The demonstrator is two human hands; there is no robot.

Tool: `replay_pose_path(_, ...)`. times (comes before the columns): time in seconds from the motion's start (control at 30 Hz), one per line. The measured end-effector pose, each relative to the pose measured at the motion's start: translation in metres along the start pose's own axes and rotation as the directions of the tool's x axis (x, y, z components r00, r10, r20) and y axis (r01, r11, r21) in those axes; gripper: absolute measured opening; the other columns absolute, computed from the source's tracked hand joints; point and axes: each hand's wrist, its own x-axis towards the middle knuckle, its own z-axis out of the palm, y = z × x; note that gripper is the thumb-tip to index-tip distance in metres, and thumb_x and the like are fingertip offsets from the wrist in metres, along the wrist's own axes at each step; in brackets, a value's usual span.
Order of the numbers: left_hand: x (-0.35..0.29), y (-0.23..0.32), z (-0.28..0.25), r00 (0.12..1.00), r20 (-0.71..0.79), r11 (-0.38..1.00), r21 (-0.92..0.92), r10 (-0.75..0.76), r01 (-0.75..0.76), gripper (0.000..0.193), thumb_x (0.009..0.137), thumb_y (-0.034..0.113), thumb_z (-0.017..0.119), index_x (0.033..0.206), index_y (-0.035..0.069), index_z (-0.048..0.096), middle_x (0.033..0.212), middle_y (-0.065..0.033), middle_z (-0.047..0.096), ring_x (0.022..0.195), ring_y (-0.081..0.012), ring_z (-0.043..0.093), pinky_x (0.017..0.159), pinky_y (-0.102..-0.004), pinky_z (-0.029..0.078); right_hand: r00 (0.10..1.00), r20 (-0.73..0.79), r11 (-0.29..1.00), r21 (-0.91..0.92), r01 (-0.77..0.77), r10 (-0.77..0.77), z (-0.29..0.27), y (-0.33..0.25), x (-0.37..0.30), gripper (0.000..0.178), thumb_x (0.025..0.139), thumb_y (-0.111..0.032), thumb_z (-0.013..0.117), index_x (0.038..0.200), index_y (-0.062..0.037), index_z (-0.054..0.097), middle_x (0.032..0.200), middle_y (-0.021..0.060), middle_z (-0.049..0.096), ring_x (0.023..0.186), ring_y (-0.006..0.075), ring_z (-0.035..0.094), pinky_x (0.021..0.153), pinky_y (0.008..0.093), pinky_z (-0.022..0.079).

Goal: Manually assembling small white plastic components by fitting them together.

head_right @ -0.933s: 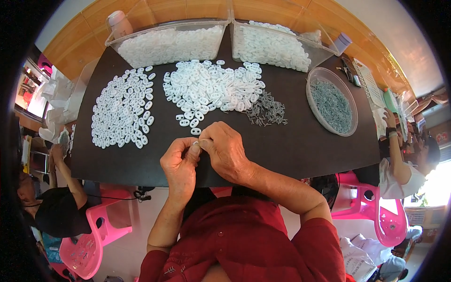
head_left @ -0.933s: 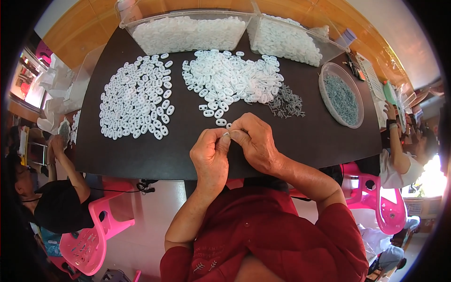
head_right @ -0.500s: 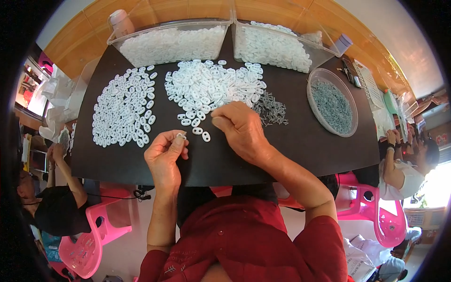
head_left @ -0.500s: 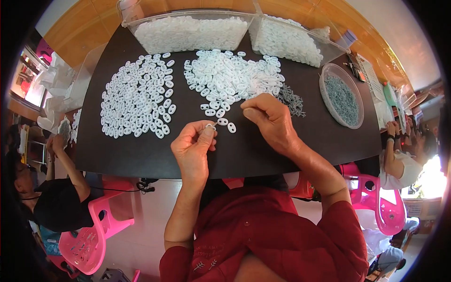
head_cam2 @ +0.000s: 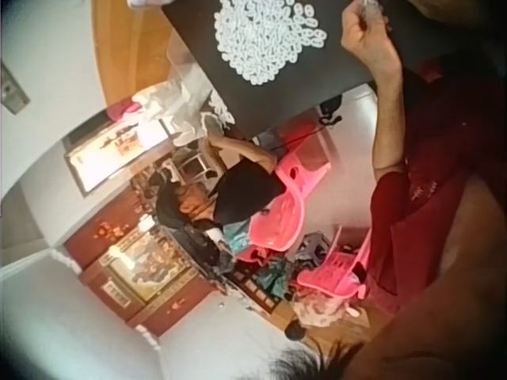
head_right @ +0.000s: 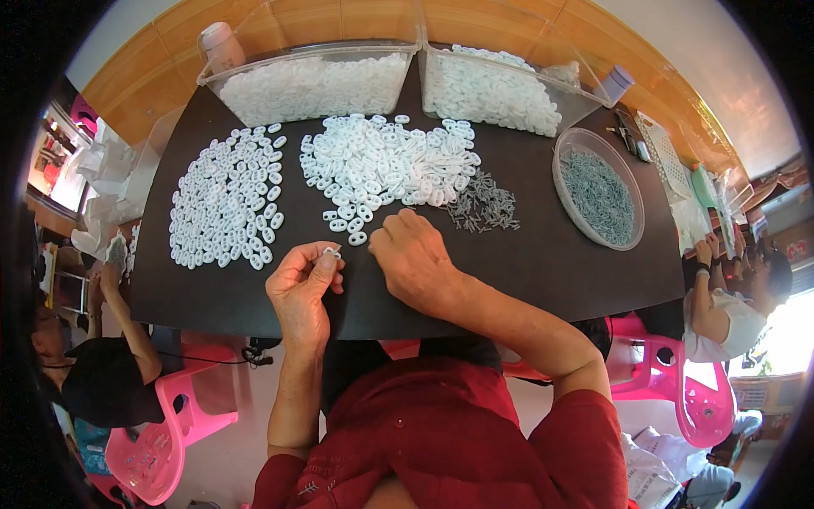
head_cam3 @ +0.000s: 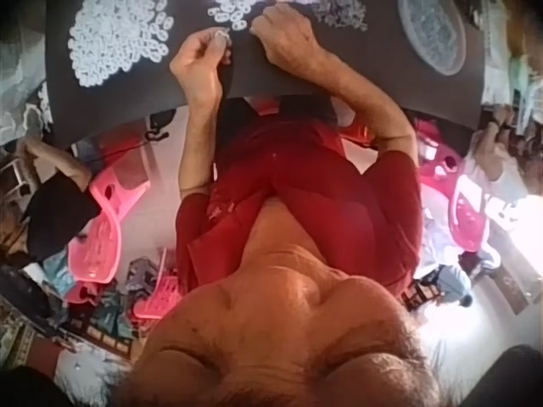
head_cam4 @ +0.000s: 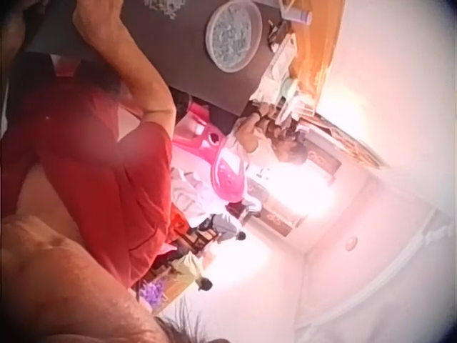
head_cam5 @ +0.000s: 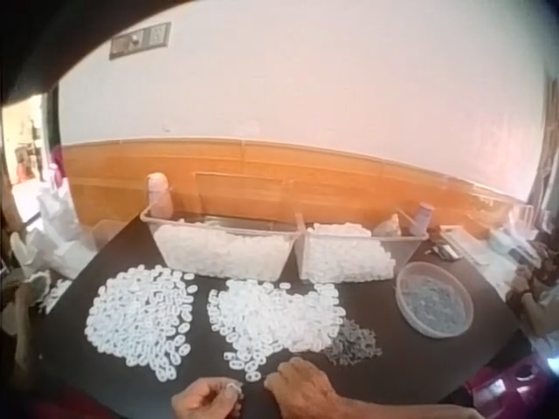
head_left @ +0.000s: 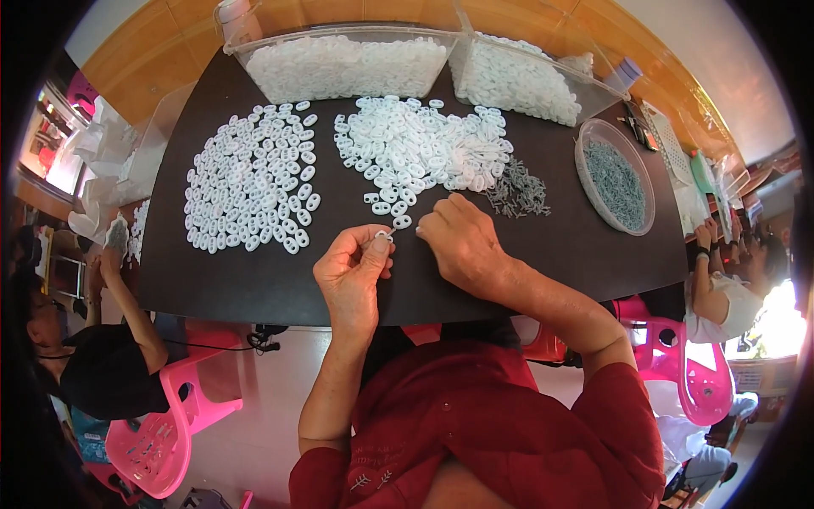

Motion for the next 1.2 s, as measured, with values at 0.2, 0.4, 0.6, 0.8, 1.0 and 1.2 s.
replay_pose_path(0.2, -0.005, 0.006, 0.005, 0.999, 0.034, 1.000, -0.024, -0.007, 0.008, 0.011, 0.085, 0.005, 0.064, 0.092, -0.004, 0.065, 0.074, -0.0055, 0.062, 0.058, -0.0087, 0.053, 0.051, -0.0205, 0.042, 0.834, 0.354, 0.546, 0.634, -0.547, 0.423, -0.021, 0.000, 0.000, 0.009, 0.087, -0.009, 0.058, 0.087, -0.0015, 0.062, 0.078, 0.0032, 0.061, 0.072, 0.0111, 0.055, 0.064, 0.0248, 0.044)
replay_pose_path(0.4, -0.011, 0.004, 0.014, 0.999, 0.044, 1.000, -0.031, -0.001, 0.003, 0.013, 0.085, 0.005, 0.064, 0.095, -0.003, 0.065, 0.074, -0.0044, 0.062, 0.059, -0.0072, 0.053, 0.049, -0.0185, 0.041, 0.857, 0.349, 0.258, 0.849, -0.461, 0.379, -0.024, -0.002, 0.009, 0.011, 0.088, -0.007, 0.058, 0.095, -0.0007, 0.065, 0.077, 0.0006, 0.063, 0.067, 0.0045, 0.054, 0.058, 0.0189, 0.043)
replay_pose_path(0.6, -0.016, 0.005, 0.017, 0.999, 0.049, 0.999, 0.035, -0.012, 0.011, 0.014, 0.085, 0.006, 0.064, 0.096, -0.003, 0.064, 0.075, -0.0047, 0.062, 0.060, -0.0069, 0.053, 0.049, -0.0181, 0.041, 0.819, 0.380, 0.147, 0.866, -0.479, 0.429, -0.024, -0.001, 0.008, 0.013, 0.088, -0.007, 0.059, 0.096, -0.0012, 0.066, 0.077, 0.0011, 0.063, 0.066, 0.0042, 0.054, 0.056, 0.0174, 0.042)
replay_pose_path(0.8, -0.017, 0.004, 0.018, 0.998, 0.062, 1.000, -0.002, -0.021, 0.021, 0.010, 0.086, 0.006, 0.063, 0.093, -0.002, 0.063, 0.074, -0.0044, 0.062, 0.060, -0.0065, 0.053, 0.050, -0.0179, 0.042, 0.827, 0.340, 0.173, 0.874, -0.454, 0.448, -0.024, -0.007, 0.007, 0.013, 0.088, -0.007, 0.059, 0.096, -0.0002, 0.066, 0.077, 0.0018, 0.064, 0.066, 0.0044, 0.054, 0.056, 0.0177, 0.042)
replay_pose_path(1.0, -0.019, 0.003, 0.017, 1.000, 0.026, 1.000, 0.022, -0.009, 0.009, 0.010, 0.086, 0.005, 0.062, 0.093, -0.002, 0.062, 0.074, -0.0042, 0.062, 0.059, -0.0062, 0.053, 0.050, -0.0181, 0.042, 0.834, 0.323, 0.195, 0.874, -0.444, 0.448, -0.023, -0.011, 0.008, 0.012, 0.086, -0.004, 0.058, 0.094, 0.0029, 0.064, 0.077, 0.0020, 0.062, 0.069, 0.0061, 0.054, 0.061, 0.0209, 0.045)
replay_pose_path(1.2, -0.019, 0.002, 0.017, 1.000, 0.014, 1.000, 0.020, 0.003, -0.003, 0.009, 0.086, 0.005, 0.062, 0.092, -0.002, 0.062, 0.073, -0.0040, 0.061, 0.059, -0.0059, 0.053, 0.050, -0.0180, 0.042, 0.854, 0.277, 0.249, 0.876, -0.413, 0.441, -0.019, -0.011, 0.006, 0.012, 0.088, -0.008, 0.059, 0.096, -0.0004, 0.066, 0.077, 0.0012, 0.063, 0.067, 0.0038, 0.053, 0.057, 0.0179, 0.042)
